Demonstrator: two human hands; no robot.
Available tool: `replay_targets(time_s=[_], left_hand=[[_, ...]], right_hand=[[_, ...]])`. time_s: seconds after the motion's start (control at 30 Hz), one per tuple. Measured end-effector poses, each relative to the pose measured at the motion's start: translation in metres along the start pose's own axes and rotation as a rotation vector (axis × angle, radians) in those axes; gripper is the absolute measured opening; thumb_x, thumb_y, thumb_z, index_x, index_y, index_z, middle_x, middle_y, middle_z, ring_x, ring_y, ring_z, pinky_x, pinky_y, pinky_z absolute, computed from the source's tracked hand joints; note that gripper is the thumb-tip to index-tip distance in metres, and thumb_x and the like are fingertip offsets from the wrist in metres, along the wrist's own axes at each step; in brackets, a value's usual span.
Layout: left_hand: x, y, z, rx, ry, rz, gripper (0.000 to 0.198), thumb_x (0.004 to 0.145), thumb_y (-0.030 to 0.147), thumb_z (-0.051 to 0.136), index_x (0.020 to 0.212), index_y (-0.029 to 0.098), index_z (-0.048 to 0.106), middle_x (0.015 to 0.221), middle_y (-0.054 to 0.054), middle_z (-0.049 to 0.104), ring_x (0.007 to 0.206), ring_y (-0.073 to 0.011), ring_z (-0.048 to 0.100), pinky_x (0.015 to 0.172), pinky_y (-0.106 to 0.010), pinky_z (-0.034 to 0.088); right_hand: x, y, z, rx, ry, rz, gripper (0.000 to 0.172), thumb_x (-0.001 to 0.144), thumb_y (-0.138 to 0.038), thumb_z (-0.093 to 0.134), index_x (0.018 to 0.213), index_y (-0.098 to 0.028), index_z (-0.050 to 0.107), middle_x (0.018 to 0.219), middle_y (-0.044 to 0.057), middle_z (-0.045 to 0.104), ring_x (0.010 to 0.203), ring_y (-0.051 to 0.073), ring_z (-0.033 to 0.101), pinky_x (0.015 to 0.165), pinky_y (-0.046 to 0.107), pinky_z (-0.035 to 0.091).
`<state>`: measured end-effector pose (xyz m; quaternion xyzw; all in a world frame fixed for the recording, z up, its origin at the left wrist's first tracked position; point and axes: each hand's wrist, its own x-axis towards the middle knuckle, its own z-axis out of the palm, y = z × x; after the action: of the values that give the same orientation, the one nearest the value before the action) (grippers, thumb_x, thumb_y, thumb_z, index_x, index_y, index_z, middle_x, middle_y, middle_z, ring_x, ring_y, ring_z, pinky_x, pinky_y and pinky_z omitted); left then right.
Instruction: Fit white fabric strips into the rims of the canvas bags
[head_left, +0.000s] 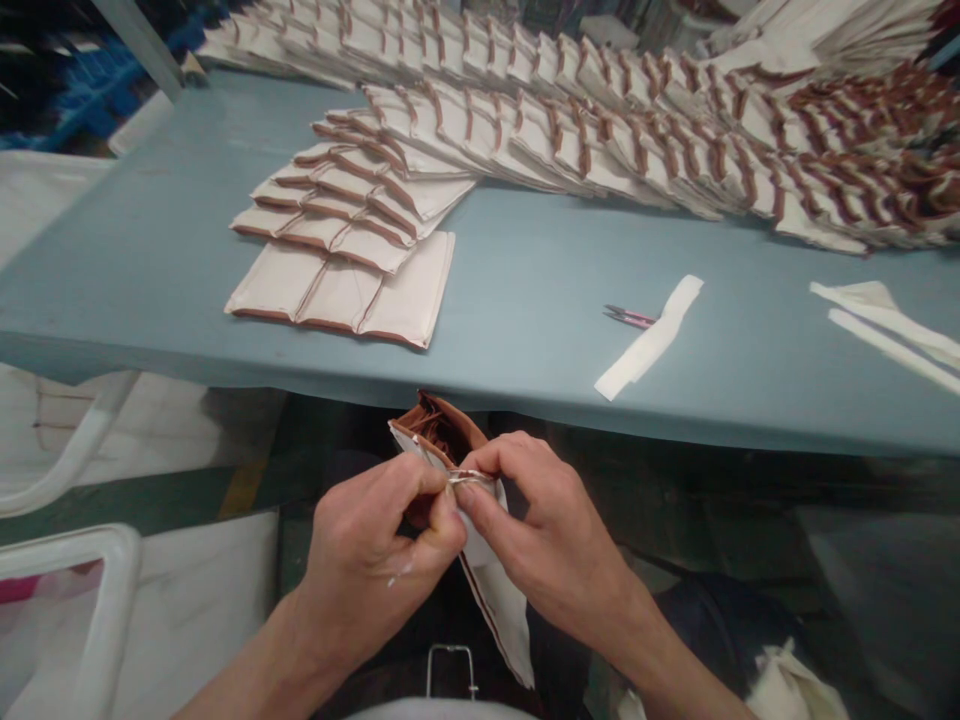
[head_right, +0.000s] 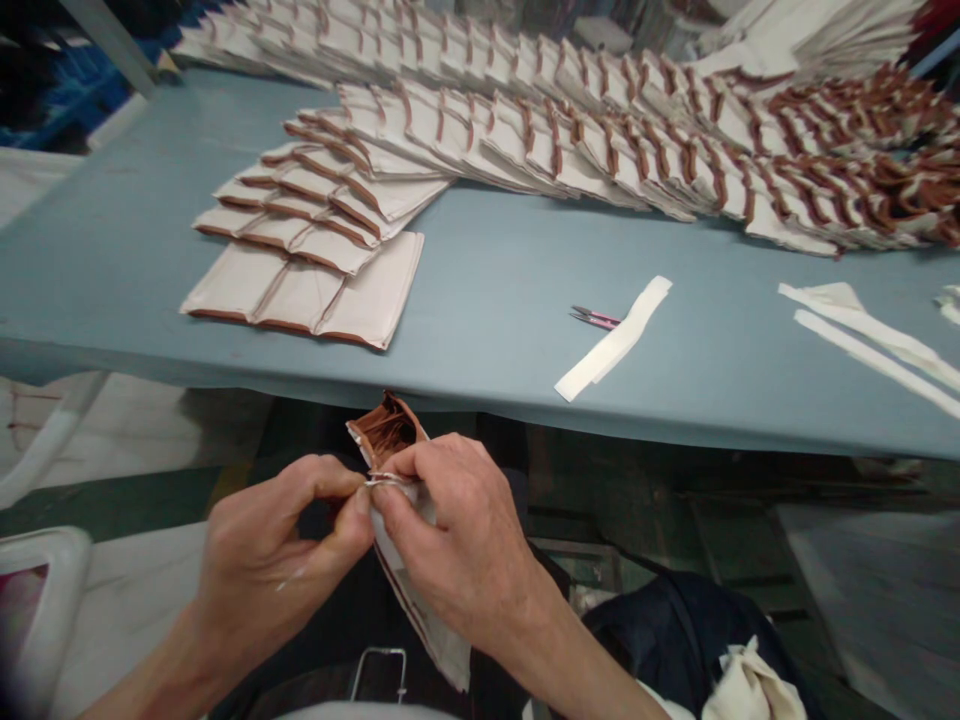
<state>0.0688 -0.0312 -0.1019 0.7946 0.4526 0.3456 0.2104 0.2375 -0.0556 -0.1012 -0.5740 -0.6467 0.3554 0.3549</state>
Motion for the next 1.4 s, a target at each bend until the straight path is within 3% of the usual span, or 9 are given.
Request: replay_targets(time_s=[0.3, 0.53, 0.7, 0.8, 0.87, 1.0, 1.13, 1.27, 1.4], left_hand=[[0.000, 0.007, 0.011, -0.548, 0.004, -0.541, 0.019, 0.081, 0.022, 0.062, 0.064, 0.020, 0.054, 0.056, 0.007, 0.051, 0.047, -0.0073, 0.044, 0.043, -0.017, 0.035], [0.002, 0.001, 0.015, -1.034, -0.147, -0.882, 0.022, 0.073, 0.027, 0.067, 0.063, 0.021, 0.048, 0.046, 0.010, 0.044, 0.041, -0.0058, 0.037, 0.043, -0.017, 0.035], [0.012, -0.001, 0.010, -1.229, -0.342, -0.996, 0.025, 0.068, 0.027, 0.068, 0.060, 0.021, 0.045, 0.046, 0.011, 0.038, 0.041, -0.0046, 0.027, 0.044, -0.018, 0.037], [0.017, -0.010, 0.016, -1.137, -0.453, -0.924, 0.023, 0.070, 0.032, 0.064, 0.061, 0.022, 0.045, 0.044, 0.011, 0.036, 0.040, -0.0061, 0.027, 0.043, -0.019, 0.036], [0.018, -0.018, 0.024, -0.951, -0.443, -0.825, 0.019, 0.069, 0.032, 0.061, 0.061, 0.022, 0.046, 0.046, 0.010, 0.038, 0.041, -0.0074, 0.031, 0.043, -0.019, 0.033], [0.018, -0.034, 0.029, -0.733, -0.285, -0.717, 0.019, 0.070, 0.029, 0.062, 0.060, 0.021, 0.047, 0.053, 0.008, 0.043, 0.048, -0.0086, 0.036, 0.046, -0.020, 0.028], [0.024, -0.039, 0.007, -0.530, -0.126, -0.483, 0.010, 0.088, 0.029, 0.063, 0.087, 0.019, 0.062, 0.078, 0.002, 0.063, 0.070, -0.0147, 0.056, 0.066, -0.025, 0.044], [0.038, -0.039, -0.007, -0.501, -0.428, -0.017, 0.029, 0.106, 0.029, 0.039, 0.105, 0.018, 0.066, 0.109, -0.006, 0.069, 0.104, -0.0216, 0.061, 0.097, -0.034, 0.045], [0.044, -0.044, -0.002, -0.570, -0.602, 0.039, 0.042, 0.110, 0.032, 0.024, 0.088, 0.018, 0.058, 0.089, -0.002, 0.061, 0.084, -0.0181, 0.053, 0.085, -0.031, 0.043]], right_hand=[[0.001, 0.002, -0.001, 0.061, -0.019, 0.034, 0.013, 0.095, -0.019, 0.063, 0.083, -0.022, 0.063, 0.085, 0.003, 0.071, 0.083, 0.020, 0.063, 0.074, 0.034, 0.046], [0.004, 0.008, -0.005, 0.115, -0.053, -0.030, 0.013, 0.093, -0.016, 0.061, 0.081, -0.021, 0.059, 0.082, 0.001, 0.066, 0.079, 0.018, 0.060, 0.073, 0.032, 0.044], [0.008, 0.011, -0.012, 0.084, -0.117, -0.141, 0.016, 0.093, -0.012, 0.059, 0.080, -0.021, 0.058, 0.079, 0.000, 0.064, 0.079, 0.017, 0.059, 0.077, 0.033, 0.045], [0.009, 0.015, -0.014, 0.065, -0.136, -0.169, 0.016, 0.092, -0.011, 0.060, 0.080, -0.021, 0.059, 0.079, 0.000, 0.063, 0.079, 0.017, 0.058, 0.079, 0.033, 0.045], [0.008, 0.016, -0.015, 0.074, -0.150, -0.161, 0.015, 0.092, -0.012, 0.060, 0.081, -0.021, 0.059, 0.079, -0.001, 0.063, 0.078, 0.017, 0.057, 0.079, 0.033, 0.044], [0.007, 0.015, -0.018, 0.121, -0.157, -0.038, 0.012, 0.092, -0.016, 0.061, 0.082, -0.021, 0.060, 0.082, -0.001, 0.064, 0.079, 0.016, 0.058, 0.077, 0.030, 0.042], [0.011, 0.011, -0.024, 0.169, -0.188, 0.089, 0.013, 0.095, -0.023, 0.060, 0.082, -0.020, 0.061, 0.079, -0.001, 0.063, 0.074, 0.015, 0.057, 0.073, 0.029, 0.042], [0.016, 0.009, -0.028, 0.167, -0.201, 0.065, 0.013, 0.093, -0.023, 0.061, 0.081, -0.020, 0.061, 0.078, -0.002, 0.061, 0.072, 0.014, 0.055, 0.070, 0.027, 0.041], [0.021, 0.008, -0.032, 0.100, -0.213, 0.069, 0.012, 0.094, -0.023, 0.062, 0.082, -0.020, 0.061, 0.077, -0.003, 0.060, 0.071, 0.013, 0.053, 0.067, 0.027, 0.040]])
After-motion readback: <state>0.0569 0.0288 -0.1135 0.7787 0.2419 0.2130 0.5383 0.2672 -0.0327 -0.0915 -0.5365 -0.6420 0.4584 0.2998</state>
